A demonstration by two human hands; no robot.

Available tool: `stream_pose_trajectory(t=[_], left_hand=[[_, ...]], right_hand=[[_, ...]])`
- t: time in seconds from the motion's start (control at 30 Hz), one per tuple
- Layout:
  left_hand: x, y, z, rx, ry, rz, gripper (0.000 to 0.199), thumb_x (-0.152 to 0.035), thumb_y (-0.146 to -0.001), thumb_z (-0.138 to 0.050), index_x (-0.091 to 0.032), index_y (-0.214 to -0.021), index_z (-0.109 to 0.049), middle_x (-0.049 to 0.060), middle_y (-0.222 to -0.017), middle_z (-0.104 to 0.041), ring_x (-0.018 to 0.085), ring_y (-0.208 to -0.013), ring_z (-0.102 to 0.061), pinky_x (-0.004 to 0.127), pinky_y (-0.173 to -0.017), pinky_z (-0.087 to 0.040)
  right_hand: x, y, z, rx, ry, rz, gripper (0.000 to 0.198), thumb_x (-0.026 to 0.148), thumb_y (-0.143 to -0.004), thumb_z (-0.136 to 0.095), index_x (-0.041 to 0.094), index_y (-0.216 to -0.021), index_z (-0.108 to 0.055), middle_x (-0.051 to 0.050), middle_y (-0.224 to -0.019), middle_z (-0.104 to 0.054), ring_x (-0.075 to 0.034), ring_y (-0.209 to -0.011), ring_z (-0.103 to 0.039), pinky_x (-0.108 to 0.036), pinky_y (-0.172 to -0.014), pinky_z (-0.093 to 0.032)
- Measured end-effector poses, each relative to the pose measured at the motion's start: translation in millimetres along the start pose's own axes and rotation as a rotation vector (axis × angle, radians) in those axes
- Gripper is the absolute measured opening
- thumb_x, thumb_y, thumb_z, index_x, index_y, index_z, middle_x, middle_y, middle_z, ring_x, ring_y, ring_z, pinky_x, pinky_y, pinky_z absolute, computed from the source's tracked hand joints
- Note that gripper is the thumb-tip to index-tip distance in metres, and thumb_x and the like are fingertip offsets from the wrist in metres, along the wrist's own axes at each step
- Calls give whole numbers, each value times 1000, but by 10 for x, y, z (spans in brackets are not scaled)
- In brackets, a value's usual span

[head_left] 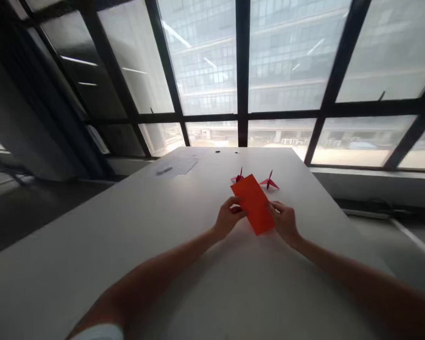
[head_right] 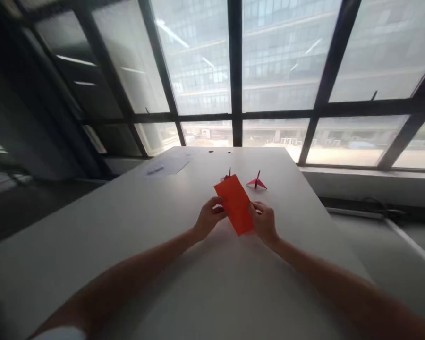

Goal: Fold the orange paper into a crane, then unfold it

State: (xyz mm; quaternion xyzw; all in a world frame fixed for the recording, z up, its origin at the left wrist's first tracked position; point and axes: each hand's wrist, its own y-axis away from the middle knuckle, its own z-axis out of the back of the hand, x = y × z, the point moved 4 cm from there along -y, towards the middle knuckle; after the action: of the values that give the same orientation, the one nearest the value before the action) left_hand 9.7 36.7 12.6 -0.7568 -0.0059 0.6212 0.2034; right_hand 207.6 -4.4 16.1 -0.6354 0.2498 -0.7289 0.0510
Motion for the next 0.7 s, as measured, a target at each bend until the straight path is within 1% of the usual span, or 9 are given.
stream_pose_trajectory(t=[0.1, 0.2, 0.27, 0.33, 0.43, 0.5, 0.57, 0.63, 0.7], left_hand=[[-5, -1, -7, -19, -48, 13, 34, -24, -65, -84, -17, -96, -70, 3, -91, -70, 13, -74, -63, 26, -69, -52], [14, -12, 3, -54, -48, 21, 31, -27, -66, -83, -16, -93, -74, 6, -92, -73, 16, -78, -64, 29, -74, -53], [37, -30, 16, -73, -33, 26, 33, -28, -65, -83, -16, -95, -75, 7, -95, -73, 17, -80, -65, 31, -76, -54], [59, -54, 27, -78, -39, 31, 39, -26, -63, -85, -16, -99, -75, 7, -97, -74, 17, -80, -65, 32, -75, -55], [70, -91, 42, -75, -63, 17, 44, -23, -60, -87, -17, -103, -75, 8, -101, -73, 19, -84, -65, 33, -77, -55], [62, -106, 58, -82, -112, -6, 39, -23, -63, -85, -18, -101, -76, 8, -100, -73, 19, -85, -64, 33, -77, -54], [43, -112, 76, -91, -209, -50, 31, -24, -68, -82, -21, -99, -78, 6, -94, -72, 17, -81, -61, 31, -74, -51], [16, -110, 95, -110, -319, -114, 22, -25, -71, -80, -23, -94, -79, 4, -88, -67, 15, -76, -57, 29, -70, -48], [-17, -99, 118, -160, -400, -189, 15, -25, -72, -80, -25, -88, -80, 4, -87, -60, 15, -76, -53, 29, -69, -47]], right_hand=[[27, 23, -2, 6, -2, 19, 34, 43, -89, -60, 14, -89, -78, -9, -91, -71, -21, -78, -64, -26, -59, -51], [51, 46, -24, 28, -32, 26, 35, 45, -89, -60, 15, -92, -78, -9, -94, -71, -22, -79, -65, -27, -58, -52], [60, 55, -49, 57, -56, 25, 35, 46, -89, -60, 16, -96, -78, -10, -99, -71, -23, -80, -66, -28, -59, -53], [69, 56, -74, 87, -51, 36, 34, 46, -90, -59, 18, -100, -77, -10, -104, -71, -23, -82, -67, -29, -61, -55], [99, 55, -99, 117, 24, 96, 31, 44, -91, -59, 20, -103, -76, -9, -106, -71, -23, -86, -67, -31, -68, -56], [124, 59, -112, 136, 77, 139, 31, 43, -91, -59, 21, -105, -75, -9, -106, -71, -24, -88, -67, -32, -72, -56], [146, 66, -123, 150, 112, 170, 30, 42, -92, -57, 21, -106, -75, -9, -106, -71, -24, -91, -67, -34, -75, -55], [161, 76, -130, 153, 137, 188, 30, 41, -93, -57, 21, -106, -74, -9, -106, -71, -25, -93, -66, -35, -78, -55], [169, 86, -139, 158, 153, 200, 29, 40, -93, -57, 21, -107, -73, -10, -107, -70, -25, -95, -66, -35, -79, -55]])
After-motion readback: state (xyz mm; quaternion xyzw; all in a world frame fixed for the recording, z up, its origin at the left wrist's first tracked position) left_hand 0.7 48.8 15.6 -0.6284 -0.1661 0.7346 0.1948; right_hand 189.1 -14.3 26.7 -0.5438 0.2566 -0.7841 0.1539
